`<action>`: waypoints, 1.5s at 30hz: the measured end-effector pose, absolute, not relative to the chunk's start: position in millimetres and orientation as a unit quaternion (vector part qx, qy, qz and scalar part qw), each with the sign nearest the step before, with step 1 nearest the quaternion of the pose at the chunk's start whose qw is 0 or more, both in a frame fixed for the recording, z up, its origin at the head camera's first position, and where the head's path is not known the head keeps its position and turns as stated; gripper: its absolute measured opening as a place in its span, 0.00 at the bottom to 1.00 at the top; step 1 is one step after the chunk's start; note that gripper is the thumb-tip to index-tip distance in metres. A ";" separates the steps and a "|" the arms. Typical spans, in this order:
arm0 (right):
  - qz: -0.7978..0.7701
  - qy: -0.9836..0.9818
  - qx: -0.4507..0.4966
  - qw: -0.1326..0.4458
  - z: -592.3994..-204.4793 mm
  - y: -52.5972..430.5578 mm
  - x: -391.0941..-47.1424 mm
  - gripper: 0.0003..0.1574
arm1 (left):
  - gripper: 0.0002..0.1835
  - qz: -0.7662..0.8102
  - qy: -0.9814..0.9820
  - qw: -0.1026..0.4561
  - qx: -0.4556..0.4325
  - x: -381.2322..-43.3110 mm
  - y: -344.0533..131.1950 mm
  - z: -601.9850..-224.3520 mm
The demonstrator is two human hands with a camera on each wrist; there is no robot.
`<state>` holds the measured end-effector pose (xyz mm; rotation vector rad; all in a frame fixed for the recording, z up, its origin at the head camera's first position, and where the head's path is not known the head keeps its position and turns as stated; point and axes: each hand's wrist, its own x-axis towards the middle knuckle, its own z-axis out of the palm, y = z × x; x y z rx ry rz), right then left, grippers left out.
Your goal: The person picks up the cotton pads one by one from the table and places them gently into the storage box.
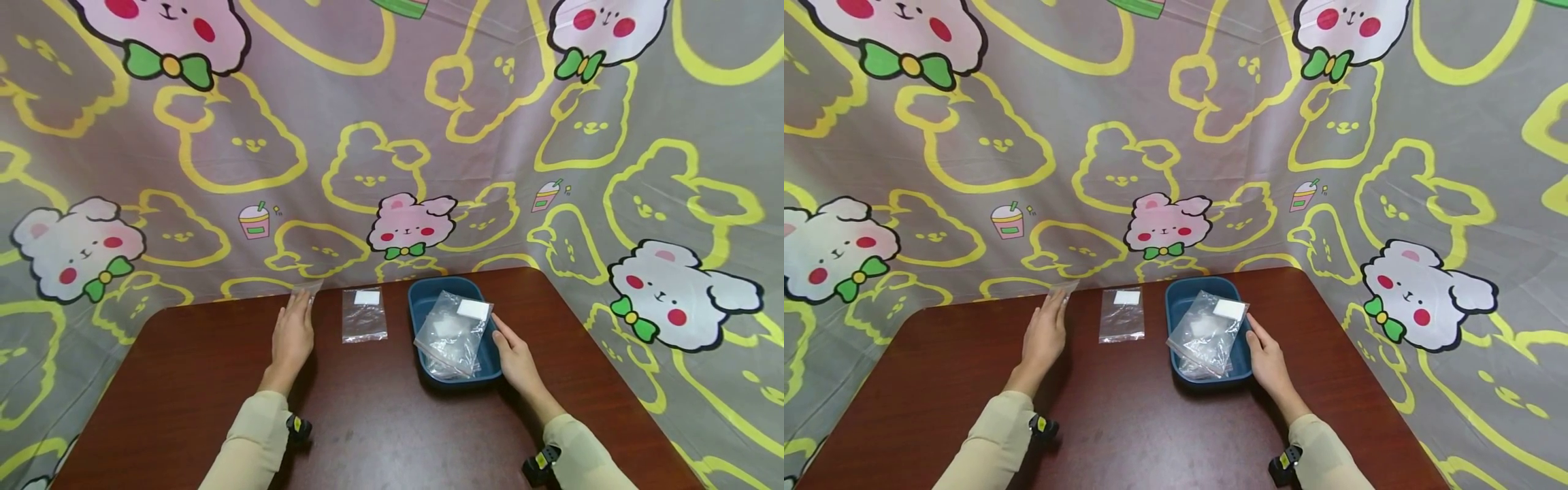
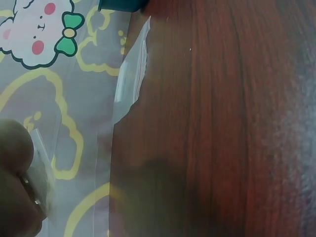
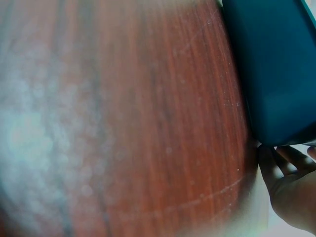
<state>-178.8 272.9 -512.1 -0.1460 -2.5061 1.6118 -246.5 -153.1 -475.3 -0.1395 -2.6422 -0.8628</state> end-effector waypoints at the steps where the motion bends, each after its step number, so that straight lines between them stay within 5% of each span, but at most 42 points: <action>1: 0.538 -0.838 -0.048 0.080 -512.2 273.0 -178.8 0.29 | 0.22 -0.307 -0.933 0.180 -0.050 -246.1 -152.7 -475.3; 20: 0.532 -0.842 -0.057 0.068 -510.6 274.0 -177.0 0.30 | 0.20 -0.312 -0.923 0.201 -0.099 -249.6 -90.8 -475.2; 45: 0.532 -0.841 -0.055 0.076 -513.0 273.8 -178.8 0.29 | 0.20 -0.219 -0.944 0.140 -0.203 -234.9 44.3 -446.6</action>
